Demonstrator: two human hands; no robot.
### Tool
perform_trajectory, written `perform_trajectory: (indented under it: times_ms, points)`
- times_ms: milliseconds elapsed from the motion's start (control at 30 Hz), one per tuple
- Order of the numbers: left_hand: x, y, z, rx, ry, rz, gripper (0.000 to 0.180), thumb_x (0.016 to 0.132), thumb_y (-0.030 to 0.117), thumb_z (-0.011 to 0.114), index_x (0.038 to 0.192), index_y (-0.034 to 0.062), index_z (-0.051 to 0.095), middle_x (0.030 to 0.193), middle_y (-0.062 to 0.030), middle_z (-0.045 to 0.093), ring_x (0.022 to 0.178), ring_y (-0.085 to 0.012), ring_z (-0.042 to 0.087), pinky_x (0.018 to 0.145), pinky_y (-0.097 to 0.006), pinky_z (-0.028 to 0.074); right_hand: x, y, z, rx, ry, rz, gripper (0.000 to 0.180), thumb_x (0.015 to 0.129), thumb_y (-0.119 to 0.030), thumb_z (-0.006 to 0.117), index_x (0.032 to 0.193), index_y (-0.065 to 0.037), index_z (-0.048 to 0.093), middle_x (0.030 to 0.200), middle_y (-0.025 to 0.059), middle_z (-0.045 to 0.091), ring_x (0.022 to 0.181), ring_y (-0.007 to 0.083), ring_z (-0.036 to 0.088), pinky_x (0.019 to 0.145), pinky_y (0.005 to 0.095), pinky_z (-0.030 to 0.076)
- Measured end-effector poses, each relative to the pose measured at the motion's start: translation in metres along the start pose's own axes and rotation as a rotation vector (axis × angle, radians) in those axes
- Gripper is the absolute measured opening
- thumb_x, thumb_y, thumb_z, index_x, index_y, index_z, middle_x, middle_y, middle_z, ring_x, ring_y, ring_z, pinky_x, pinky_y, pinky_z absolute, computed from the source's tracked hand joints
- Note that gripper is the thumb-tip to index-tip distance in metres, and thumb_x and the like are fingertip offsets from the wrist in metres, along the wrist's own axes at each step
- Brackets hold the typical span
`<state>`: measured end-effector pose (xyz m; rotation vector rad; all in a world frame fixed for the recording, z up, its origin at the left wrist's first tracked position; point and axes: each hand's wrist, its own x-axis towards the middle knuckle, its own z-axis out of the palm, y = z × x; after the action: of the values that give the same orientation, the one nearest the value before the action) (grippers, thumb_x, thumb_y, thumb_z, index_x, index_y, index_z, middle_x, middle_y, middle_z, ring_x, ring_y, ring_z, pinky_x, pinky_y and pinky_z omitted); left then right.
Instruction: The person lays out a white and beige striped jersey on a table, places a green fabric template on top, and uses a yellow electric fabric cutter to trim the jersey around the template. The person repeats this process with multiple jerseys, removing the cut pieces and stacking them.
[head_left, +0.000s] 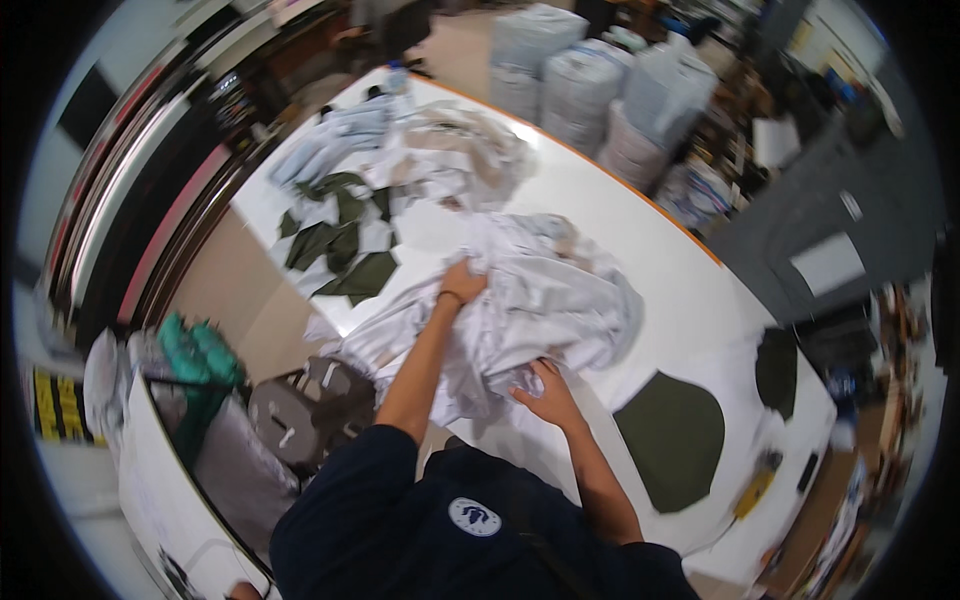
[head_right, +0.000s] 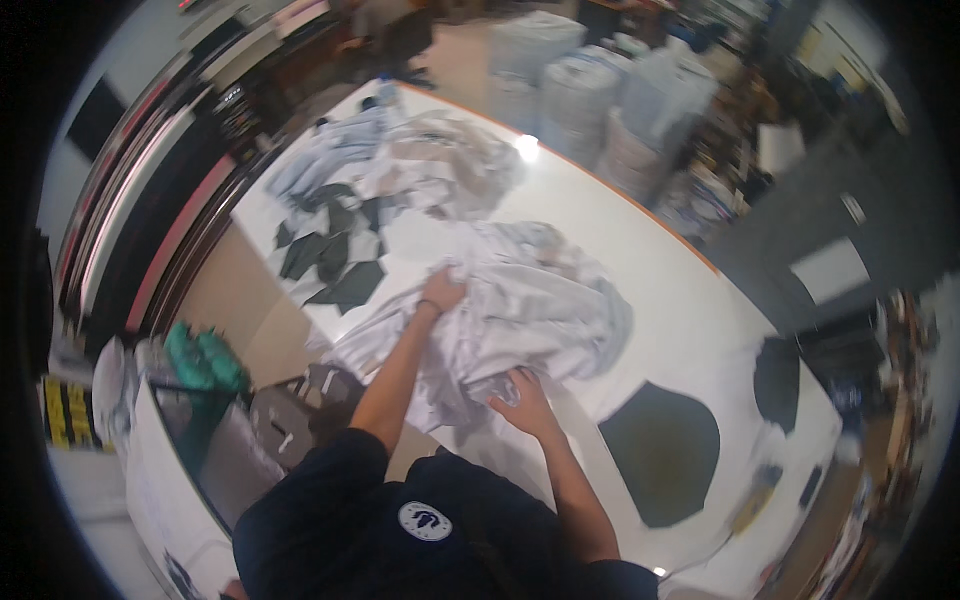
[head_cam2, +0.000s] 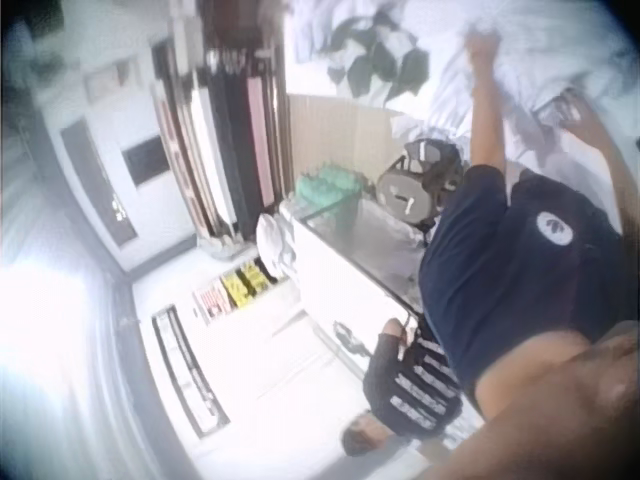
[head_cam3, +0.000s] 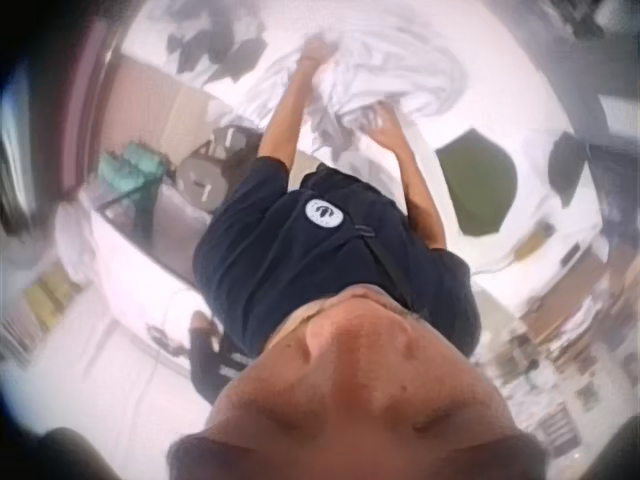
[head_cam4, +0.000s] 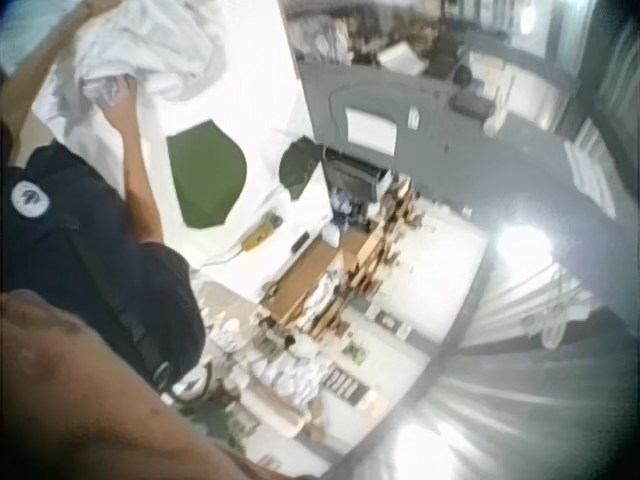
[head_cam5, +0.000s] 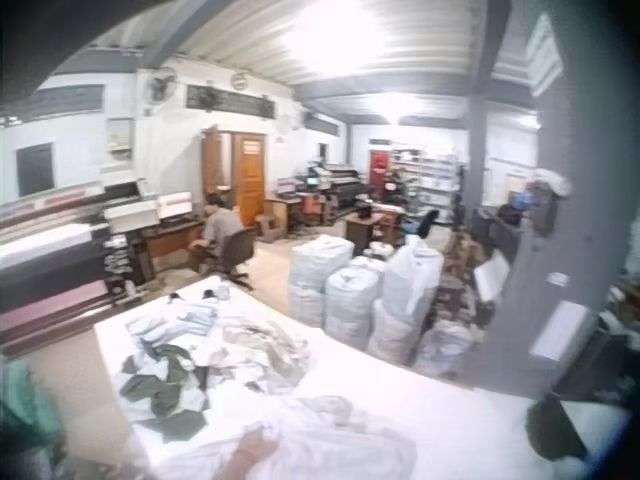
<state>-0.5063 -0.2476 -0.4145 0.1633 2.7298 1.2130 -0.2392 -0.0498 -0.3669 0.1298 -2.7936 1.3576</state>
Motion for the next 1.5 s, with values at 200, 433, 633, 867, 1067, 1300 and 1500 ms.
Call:
perform_trajectory:
  times_ms: [200,433,633,867,1067,1300,1500]
  points:
    - [-0.073,0.084,-0.025,-0.018,0.479,0.378,0.042,0.08,0.005,0.066,0.122,0.0017,0.065,0.124,-0.0198,0.066,0.118,-0.0358,0.061,0.103,-0.046,0.046,-0.127,0.037,-0.106,0.299,0.398,0.465,0.037,0.092,-0.013,0.075,0.127,-0.003,0.065,0.097,0.0087,0.075,0.086,0.0135,0.07,0.079,0.0286,0.056]
    - [-0.198,0.168,0.069,-0.016,-0.317,0.795,0.048,0.085,0.022,0.074,0.129,0.0084,0.065,0.138,-0.0159,0.059,0.129,-0.0368,0.053,0.11,-0.05,0.038,-0.279,0.068,-0.187,0.407,1.203,0.795,0.03,0.096,-0.018,0.071,0.12,-0.001,0.065,0.088,0.0032,0.067,0.074,0.0091,0.064,0.063,0.0234,0.051]
    - [-0.106,0.055,0.148,0.324,-0.442,0.746,0.068,0.094,0.042,0.065,0.156,0.0197,0.043,0.162,-0.0244,0.031,0.146,-0.0461,0.033,0.121,-0.054,0.027,-0.399,0.103,-0.23,-0.026,1.339,0.944,0.031,0.092,-0.024,0.075,0.114,-0.002,0.071,0.086,0.0093,0.073,0.078,0.0159,0.066,0.077,0.0313,0.051]
    - [-0.099,0.156,0.152,0.724,-0.143,0.488,0.054,0.093,0.03,0.064,0.14,0.0048,0.053,0.132,-0.0212,0.06,0.123,-0.041,0.057,0.109,-0.05,0.041,-0.522,0.189,-0.284,-0.439,1.364,1.217,0.06,0.088,-0.033,0.079,0.134,-0.001,0.059,0.106,0.0178,0.069,0.101,0.0272,0.066,0.091,0.0376,0.052]
    - [-0.316,0.239,0.256,0.052,-0.377,0.666,0.027,0.089,0.036,0.073,0.094,0.0093,0.075,0.084,-0.0075,0.073,0.077,-0.029,0.071,0.072,-0.044,0.056,-0.537,0.285,-0.321,-0.237,1.216,1.153,0.071,0.085,-0.04,0.08,0.131,0.008,0.054,0.11,0.0203,0.069,0.101,0.0296,0.068,0.089,0.0351,0.053]
    - [-0.507,0.264,0.315,0.287,-0.948,0.305,0.056,0.087,0.06,0.068,0.093,0.0059,0.08,0.086,-0.0159,0.076,0.086,-0.0332,0.074,0.082,-0.044,0.058,-0.536,0.321,-0.362,0.069,1.068,1.304,0.073,0.073,-0.055,0.083,0.115,0.001,0.062,0.099,0.0172,0.072,0.088,0.0289,0.072,0.079,0.0394,0.056]
    - [-0.519,0.284,0.345,-0.241,-0.627,-0.099,0.031,0.088,0.029,0.081,0.101,0.0017,0.074,0.093,-0.0098,0.073,0.092,-0.0217,0.071,0.085,-0.035,0.055,-0.529,0.304,-0.374,0.198,1.044,1.252,0.067,0.069,-0.05,0.085,0.111,-0.001,0.065,0.097,0.0127,0.071,0.083,0.0256,0.069,0.076,0.0368,0.055]
